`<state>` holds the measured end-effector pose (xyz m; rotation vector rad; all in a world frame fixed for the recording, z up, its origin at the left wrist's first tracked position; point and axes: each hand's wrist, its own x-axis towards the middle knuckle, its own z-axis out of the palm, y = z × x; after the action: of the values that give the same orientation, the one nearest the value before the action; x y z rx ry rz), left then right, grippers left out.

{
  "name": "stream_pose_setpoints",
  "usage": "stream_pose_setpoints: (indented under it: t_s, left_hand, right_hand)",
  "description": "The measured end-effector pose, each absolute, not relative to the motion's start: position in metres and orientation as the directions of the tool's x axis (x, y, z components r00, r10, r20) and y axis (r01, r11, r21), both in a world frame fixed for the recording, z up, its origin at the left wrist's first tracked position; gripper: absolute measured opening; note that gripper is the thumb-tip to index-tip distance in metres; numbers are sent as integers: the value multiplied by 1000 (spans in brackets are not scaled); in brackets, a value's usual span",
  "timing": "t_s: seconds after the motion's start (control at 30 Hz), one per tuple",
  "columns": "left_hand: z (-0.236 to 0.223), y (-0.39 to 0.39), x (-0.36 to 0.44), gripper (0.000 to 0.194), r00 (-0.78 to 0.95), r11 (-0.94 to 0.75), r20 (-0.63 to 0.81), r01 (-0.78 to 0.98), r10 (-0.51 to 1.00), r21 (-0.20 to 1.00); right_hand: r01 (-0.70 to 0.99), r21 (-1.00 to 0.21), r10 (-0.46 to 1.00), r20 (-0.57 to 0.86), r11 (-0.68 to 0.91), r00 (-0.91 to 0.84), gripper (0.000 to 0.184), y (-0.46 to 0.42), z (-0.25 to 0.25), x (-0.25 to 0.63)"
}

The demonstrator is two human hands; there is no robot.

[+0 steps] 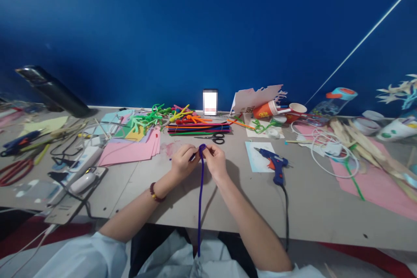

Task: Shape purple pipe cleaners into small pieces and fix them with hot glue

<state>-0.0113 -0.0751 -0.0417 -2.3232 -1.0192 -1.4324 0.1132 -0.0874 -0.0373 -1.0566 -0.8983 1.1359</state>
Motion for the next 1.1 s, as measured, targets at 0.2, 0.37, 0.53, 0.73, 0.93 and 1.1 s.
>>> stream_pose_setpoints:
  t_s: [0.2,0.37,0.53,0.73,0.93,1.1]
  left_hand:
    - [-40,-71,-16,11,269,-733,853,657,446,176]
    - [-39,-67,-20,11,248,-706,855,686,456,177]
    - [-41,-67,-21,11,261,-694,848,702,461,161]
    - [-42,-66,-22,12,274,-697,848,702,454,147]
    - [-41,-66,-24,11,295,-710,851,694,435,122]
    - [-44,-66,-26,10,359,-722,828,687,431,79]
  right_hand:
    - [-276,-960,982,1,55,191,20,-90,-34,113]
    - [-382,-924,987,-52,9,150,22,-90,-32,113]
    - [-565,-811,979,-201,-154,22,27,-91,-31,110]
    - [-608,-748,953,-299,-266,-50,33,-91,-32,108]
    - [-671,-682,941,-330,-291,-72,34,-92,-27,106]
    - [-692,-659,943,-317,-295,-99,33,-92,-28,107]
